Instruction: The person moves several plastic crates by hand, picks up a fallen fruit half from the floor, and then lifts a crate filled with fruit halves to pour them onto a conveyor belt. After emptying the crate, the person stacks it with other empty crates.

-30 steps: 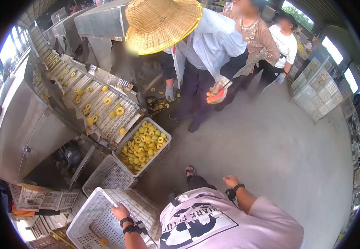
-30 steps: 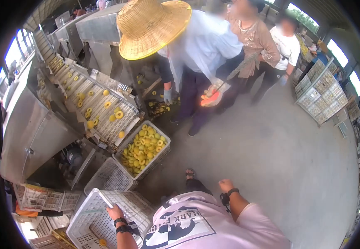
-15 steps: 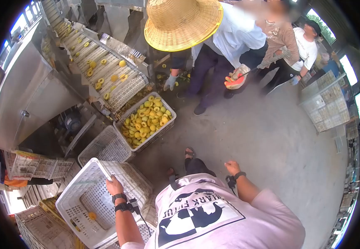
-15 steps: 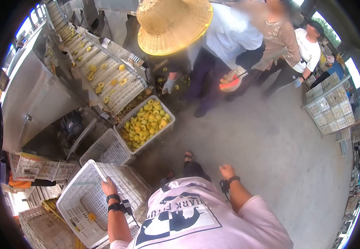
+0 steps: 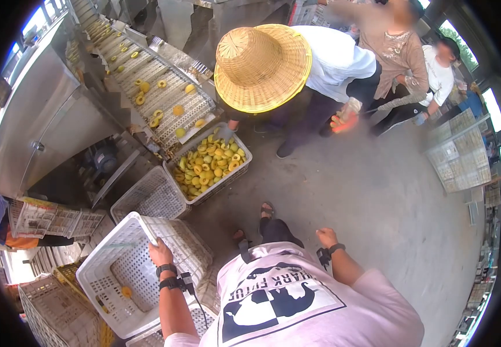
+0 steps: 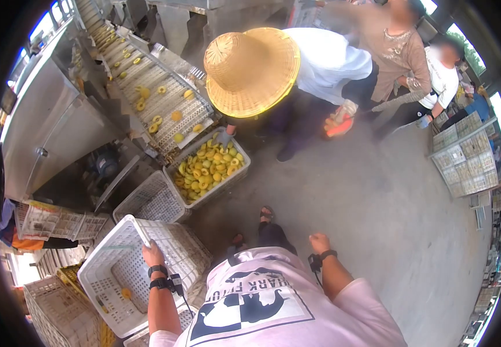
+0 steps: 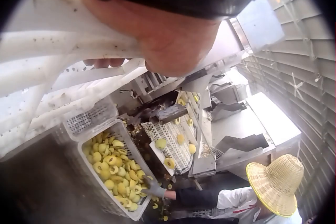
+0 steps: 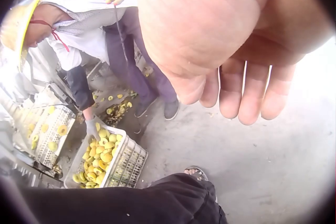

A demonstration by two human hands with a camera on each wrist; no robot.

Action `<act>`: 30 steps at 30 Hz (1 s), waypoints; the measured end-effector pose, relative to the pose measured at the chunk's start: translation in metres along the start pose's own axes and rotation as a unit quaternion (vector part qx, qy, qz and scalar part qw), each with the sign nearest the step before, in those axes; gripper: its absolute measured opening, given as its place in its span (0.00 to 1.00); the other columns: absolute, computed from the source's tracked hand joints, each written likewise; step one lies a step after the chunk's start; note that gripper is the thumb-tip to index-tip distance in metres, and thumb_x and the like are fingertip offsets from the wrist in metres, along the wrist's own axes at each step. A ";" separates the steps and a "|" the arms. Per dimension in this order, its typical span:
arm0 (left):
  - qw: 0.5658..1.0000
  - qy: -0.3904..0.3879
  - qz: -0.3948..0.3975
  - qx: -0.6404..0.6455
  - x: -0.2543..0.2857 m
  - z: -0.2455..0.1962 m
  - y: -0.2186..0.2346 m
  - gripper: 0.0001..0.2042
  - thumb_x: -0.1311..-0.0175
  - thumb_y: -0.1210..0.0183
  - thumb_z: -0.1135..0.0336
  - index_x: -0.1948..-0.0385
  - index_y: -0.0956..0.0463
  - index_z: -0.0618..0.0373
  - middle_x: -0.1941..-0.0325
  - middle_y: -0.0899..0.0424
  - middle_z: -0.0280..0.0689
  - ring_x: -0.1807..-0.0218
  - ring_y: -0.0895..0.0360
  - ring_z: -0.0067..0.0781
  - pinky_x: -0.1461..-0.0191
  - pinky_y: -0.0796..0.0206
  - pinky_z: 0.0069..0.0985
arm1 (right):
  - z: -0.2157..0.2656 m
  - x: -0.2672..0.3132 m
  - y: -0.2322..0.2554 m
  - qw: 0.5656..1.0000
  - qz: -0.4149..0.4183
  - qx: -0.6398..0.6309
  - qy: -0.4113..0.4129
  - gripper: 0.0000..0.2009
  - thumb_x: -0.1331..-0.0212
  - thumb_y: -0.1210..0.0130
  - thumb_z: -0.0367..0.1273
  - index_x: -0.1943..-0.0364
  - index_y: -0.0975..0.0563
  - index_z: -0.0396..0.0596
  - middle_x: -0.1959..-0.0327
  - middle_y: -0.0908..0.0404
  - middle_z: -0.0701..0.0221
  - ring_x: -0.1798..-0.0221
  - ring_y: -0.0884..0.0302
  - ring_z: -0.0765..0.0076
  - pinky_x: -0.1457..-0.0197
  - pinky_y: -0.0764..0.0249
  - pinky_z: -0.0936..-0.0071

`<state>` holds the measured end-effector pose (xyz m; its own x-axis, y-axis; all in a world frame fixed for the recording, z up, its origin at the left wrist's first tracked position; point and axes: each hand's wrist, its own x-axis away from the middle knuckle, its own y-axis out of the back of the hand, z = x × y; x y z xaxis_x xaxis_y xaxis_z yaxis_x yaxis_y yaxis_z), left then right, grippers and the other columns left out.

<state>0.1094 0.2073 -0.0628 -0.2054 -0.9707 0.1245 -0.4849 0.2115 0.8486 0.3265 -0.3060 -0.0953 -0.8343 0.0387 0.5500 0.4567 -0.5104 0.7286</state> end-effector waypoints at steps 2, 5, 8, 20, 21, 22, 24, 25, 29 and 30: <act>1.000 0.002 -0.017 -0.003 0.001 -0.005 0.002 0.20 0.41 0.50 0.56 0.62 0.30 0.71 0.66 0.24 0.60 0.61 0.27 0.61 0.57 0.37 0.43 | 0.007 0.001 0.001 1.000 0.006 -0.015 -0.009 0.17 0.49 0.48 0.41 0.62 0.22 0.40 0.62 0.22 0.55 0.56 0.25 0.52 0.52 0.31 0.66; 1.000 0.009 0.005 0.017 0.001 -0.004 0.004 0.21 0.41 0.51 0.56 0.61 0.30 0.71 0.65 0.24 0.60 0.61 0.27 0.61 0.56 0.37 0.43 | 0.009 -0.001 0.004 1.000 -0.001 0.018 0.002 0.17 0.48 0.48 0.41 0.64 0.22 0.40 0.63 0.21 0.54 0.57 0.25 0.51 0.53 0.31 0.65; 0.999 0.023 0.015 0.028 -0.009 0.016 -0.009 0.21 0.41 0.51 0.56 0.58 0.30 0.70 0.60 0.24 0.58 0.57 0.27 0.59 0.53 0.38 0.44 | 0.017 0.001 0.008 1.000 0.001 -0.009 -0.022 0.17 0.48 0.49 0.42 0.66 0.22 0.40 0.64 0.21 0.54 0.59 0.24 0.50 0.55 0.30 0.62; 0.992 -0.083 0.016 -0.089 -0.024 0.033 -0.011 0.24 0.38 0.53 0.50 0.78 0.24 0.66 0.80 0.22 0.52 0.74 0.23 0.54 0.72 0.31 0.40 | 0.008 -0.011 -0.015 0.998 -0.005 0.060 0.022 0.18 0.46 0.52 0.45 0.62 0.21 0.47 0.59 0.22 0.58 0.52 0.27 0.51 0.47 0.32 0.62; 0.992 -0.081 -0.007 -0.095 -0.024 0.035 -0.011 0.24 0.38 0.53 0.50 0.80 0.24 0.66 0.84 0.23 0.52 0.77 0.24 0.54 0.75 0.31 0.40 | 0.006 -0.010 -0.017 0.998 -0.010 0.056 0.021 0.18 0.46 0.52 0.45 0.62 0.21 0.47 0.59 0.22 0.58 0.52 0.27 0.51 0.47 0.32 0.62; 0.992 -0.085 -0.007 -0.092 -0.022 0.031 -0.008 0.24 0.38 0.53 0.50 0.80 0.24 0.66 0.84 0.23 0.52 0.77 0.24 0.54 0.75 0.31 0.40 | 0.004 -0.010 -0.018 0.998 -0.010 0.056 0.019 0.18 0.46 0.52 0.45 0.62 0.21 0.48 0.58 0.22 0.59 0.52 0.27 0.52 0.47 0.33 0.63; 0.990 -0.119 -0.017 -0.072 -0.018 0.026 -0.003 0.25 0.37 0.54 0.49 0.80 0.24 0.66 0.82 0.22 0.50 0.75 0.23 0.51 0.74 0.31 0.41 | 0.000 -0.014 -0.022 0.998 -0.012 0.055 0.016 0.18 0.46 0.52 0.45 0.62 0.21 0.48 0.58 0.22 0.59 0.52 0.27 0.52 0.47 0.33 0.63; 0.990 -0.105 0.005 -0.098 -0.020 0.027 -0.003 0.23 0.37 0.55 0.49 0.77 0.24 0.64 0.80 0.21 0.48 0.75 0.22 0.48 0.73 0.31 0.40 | -0.002 -0.014 -0.024 0.998 -0.004 0.064 0.013 0.18 0.46 0.52 0.45 0.62 0.21 0.48 0.57 0.22 0.59 0.51 0.27 0.52 0.46 0.33 0.63; 0.970 -0.109 0.086 -0.200 -0.029 0.038 -0.010 0.21 0.38 0.54 0.48 0.64 0.23 0.59 0.70 0.19 0.47 0.69 0.22 0.48 0.66 0.30 0.37 | -0.004 -0.011 -0.028 0.999 0.019 0.047 -0.017 0.18 0.46 0.52 0.45 0.60 0.21 0.49 0.56 0.23 0.59 0.49 0.28 0.52 0.45 0.34 0.63; 0.993 -0.063 0.051 -0.088 -0.025 0.030 -0.011 0.20 0.40 0.52 0.54 0.61 0.27 0.65 0.66 0.21 0.53 0.63 0.25 0.54 0.60 0.34 0.40 | -0.001 -0.009 -0.028 0.998 0.028 0.054 -0.015 0.18 0.46 0.52 0.45 0.60 0.21 0.49 0.56 0.23 0.59 0.49 0.28 0.52 0.45 0.34 0.63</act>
<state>0.0943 0.2326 -0.0912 -0.3562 -0.9210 0.1578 -0.3031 0.2736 0.9128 0.3212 -0.2933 -0.1211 -0.7978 0.0402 0.6016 0.5337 -0.4173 0.7356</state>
